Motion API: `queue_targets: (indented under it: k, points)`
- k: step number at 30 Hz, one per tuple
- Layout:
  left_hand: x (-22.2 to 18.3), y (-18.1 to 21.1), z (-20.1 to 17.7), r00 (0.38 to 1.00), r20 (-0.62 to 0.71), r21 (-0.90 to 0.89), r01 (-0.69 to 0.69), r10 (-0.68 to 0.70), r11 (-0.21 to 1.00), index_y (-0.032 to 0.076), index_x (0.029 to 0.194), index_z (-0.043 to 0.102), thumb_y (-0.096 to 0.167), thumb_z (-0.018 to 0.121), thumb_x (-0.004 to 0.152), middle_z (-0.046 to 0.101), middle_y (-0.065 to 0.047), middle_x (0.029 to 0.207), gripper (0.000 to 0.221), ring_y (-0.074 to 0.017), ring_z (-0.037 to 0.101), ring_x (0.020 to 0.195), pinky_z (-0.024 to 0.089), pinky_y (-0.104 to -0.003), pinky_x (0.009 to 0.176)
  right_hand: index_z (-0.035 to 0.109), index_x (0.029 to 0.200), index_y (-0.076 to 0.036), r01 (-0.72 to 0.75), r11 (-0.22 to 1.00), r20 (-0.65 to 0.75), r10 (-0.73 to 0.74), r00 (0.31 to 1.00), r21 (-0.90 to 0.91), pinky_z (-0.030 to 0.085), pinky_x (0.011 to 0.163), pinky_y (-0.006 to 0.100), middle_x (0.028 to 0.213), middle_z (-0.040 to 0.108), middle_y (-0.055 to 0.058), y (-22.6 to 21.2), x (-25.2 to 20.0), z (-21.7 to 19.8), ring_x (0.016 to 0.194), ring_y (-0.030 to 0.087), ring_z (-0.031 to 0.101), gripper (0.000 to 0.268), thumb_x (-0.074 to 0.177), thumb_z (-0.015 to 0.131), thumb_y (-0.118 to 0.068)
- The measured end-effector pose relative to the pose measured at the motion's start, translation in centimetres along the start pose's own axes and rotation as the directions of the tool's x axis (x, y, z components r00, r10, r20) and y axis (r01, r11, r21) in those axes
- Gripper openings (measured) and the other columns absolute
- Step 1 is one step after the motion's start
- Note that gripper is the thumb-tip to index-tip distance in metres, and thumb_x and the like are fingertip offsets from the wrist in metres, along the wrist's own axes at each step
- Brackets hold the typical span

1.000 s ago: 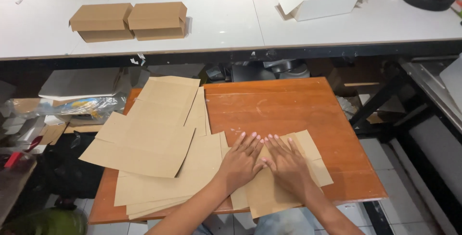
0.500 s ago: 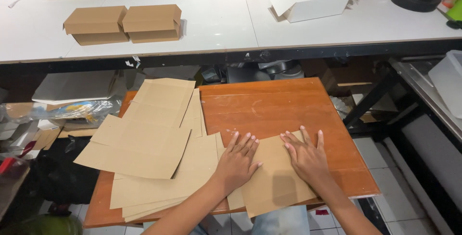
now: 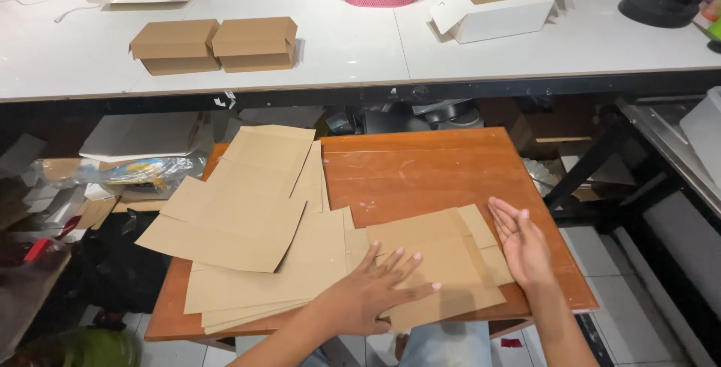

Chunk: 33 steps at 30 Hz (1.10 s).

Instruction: Assembling small cardboard boxes from flat templates by folding along pre-scored lines and tucking in flaps.

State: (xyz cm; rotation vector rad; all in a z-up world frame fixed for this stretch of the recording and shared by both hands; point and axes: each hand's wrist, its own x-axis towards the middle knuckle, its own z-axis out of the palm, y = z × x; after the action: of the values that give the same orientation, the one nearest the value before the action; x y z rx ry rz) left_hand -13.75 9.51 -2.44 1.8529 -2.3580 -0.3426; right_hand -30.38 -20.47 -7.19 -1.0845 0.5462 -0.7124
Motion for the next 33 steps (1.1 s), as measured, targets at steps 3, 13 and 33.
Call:
queue_targets:
  k: [3,13,33]
  points:
    - [0.5,-1.4,2.6,0.979,-0.180,-0.071,-0.111,0.097,0.991,0.017,0.159,0.037,0.028,0.051,0.102,0.054,-0.014,0.150,0.059,-0.0489,0.047,0.134,0.020,-0.068,0.116,0.040,0.149,0.004,-0.092,0.984,-0.070,0.103,0.992,0.155,0.029,0.128,0.042,0.160,0.042,0.026,-2.1,-1.2,0.4,0.153,0.035,0.040,0.064,0.102,0.033,-0.039]
    - [4.1,-5.3,-4.1,0.514,-0.645,-0.633,0.057,-0.566,0.772,0.014,0.068,0.039,0.028,0.051,0.107,0.036,0.005,0.060,0.044,-0.0084,0.036,0.058,0.029,-0.030,0.056,0.051,0.137,0.006,0.526,0.812,-0.007,-0.545,0.838,-0.252,0.048,0.116,0.046,0.132,0.063,0.027,-0.1,-3.9,-1.4,0.128,0.036,0.062,0.063,0.111,0.031,-0.048]
    - [-6.5,-1.2,4.7,0.938,-0.223,-0.129,0.242,-0.266,0.962,0.013,0.138,0.056,0.009,0.077,0.086,0.048,-0.012,0.154,0.057,-0.0347,0.037,0.145,0.026,-0.056,0.114,0.071,0.128,-0.030,0.695,0.025,0.663,-0.278,0.695,-0.719,0.036,0.106,0.036,0.144,0.066,-0.010,3.6,-12.1,-3.6,0.130,0.014,0.064,0.040,0.088,0.073,-0.032]
